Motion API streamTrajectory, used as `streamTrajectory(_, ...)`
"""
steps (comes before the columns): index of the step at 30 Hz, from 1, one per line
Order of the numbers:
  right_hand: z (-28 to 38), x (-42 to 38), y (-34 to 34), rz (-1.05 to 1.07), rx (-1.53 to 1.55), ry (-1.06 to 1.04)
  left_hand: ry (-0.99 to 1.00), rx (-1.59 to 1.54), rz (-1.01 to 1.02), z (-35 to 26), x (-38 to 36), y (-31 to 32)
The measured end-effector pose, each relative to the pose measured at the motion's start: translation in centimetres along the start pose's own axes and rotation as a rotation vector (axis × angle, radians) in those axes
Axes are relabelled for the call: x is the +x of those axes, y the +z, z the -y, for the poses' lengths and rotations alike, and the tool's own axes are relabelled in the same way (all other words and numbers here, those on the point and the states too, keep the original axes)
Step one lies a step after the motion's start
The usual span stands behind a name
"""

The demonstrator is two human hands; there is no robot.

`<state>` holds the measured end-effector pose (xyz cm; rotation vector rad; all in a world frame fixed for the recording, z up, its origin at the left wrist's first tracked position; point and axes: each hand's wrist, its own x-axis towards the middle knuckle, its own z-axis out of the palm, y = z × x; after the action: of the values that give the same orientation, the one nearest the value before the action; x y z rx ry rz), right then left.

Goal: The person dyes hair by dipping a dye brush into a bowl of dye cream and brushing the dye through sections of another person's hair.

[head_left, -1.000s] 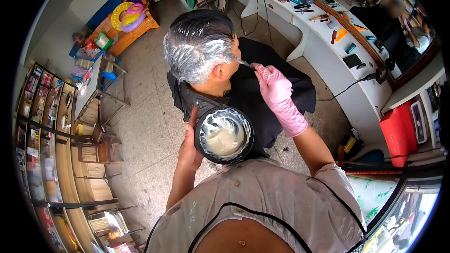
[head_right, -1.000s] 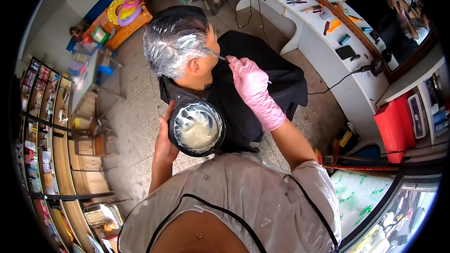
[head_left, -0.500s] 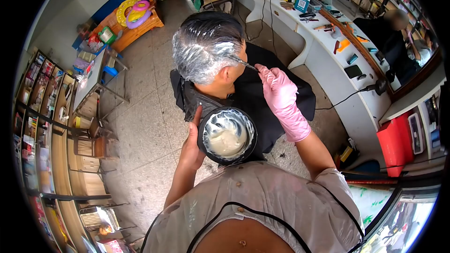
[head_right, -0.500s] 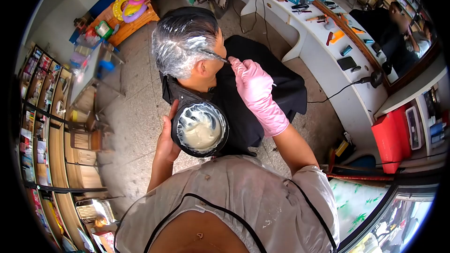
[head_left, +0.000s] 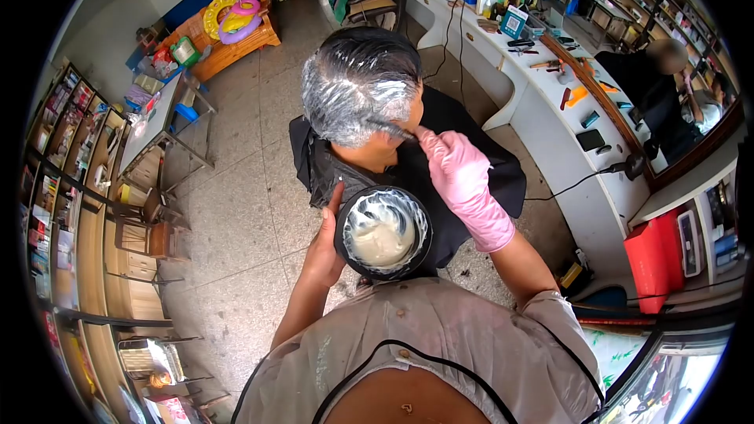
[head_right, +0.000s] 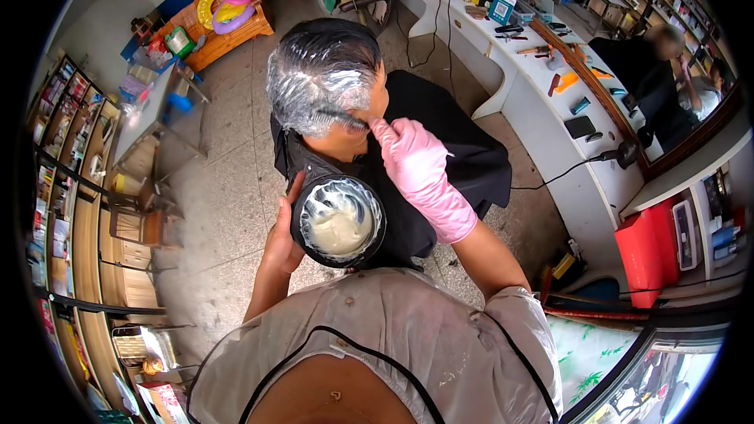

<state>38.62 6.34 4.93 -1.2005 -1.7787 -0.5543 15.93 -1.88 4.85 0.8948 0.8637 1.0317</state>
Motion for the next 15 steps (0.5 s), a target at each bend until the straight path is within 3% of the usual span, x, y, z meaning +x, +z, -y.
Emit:
streamTrajectory(2, -0.5, 0.7, 0.0, -0.067, 0.025, 0.111, 0.004, 0.004, -0.001, 0.1, 0.1, -0.1)
streamTrajectory(6, 0.6, 1.1, 0.1, 0.038, 0.046, 0.144, 0.002, -0.002, -0.002, 0.2, 0.1, -0.3)
streamTrajectory(10, 0.6, 1.3, -2.1, 0.21, 0.439, 0.248, 0.022, -0.017, 0.01, 0.1, 0.0, -0.2)
streamTrajectory(11, -0.2, 1.4, -2.0, 0.166, 0.582, 0.307, 0.024, -0.019, 0.006, 0.1, 0.0, -0.2)
streamTrajectory(13, -2.1, 2.6, -2.1, 0.19, 0.704, 0.491, 0.016, -0.023, 0.005, 0.1, -0.1, -0.2)
streamTrajectory(14, -2.9, 3.4, -2.3, 0.171, 0.554, 0.404, 0.015, -0.023, 0.004, 0.1, -0.2, -0.2)
streamTrajectory(15, -4.0, 3.6, -1.4, 0.033, 1.194, 0.624, 0.011, -0.021, -0.004, 0.1, -0.1, -0.1)
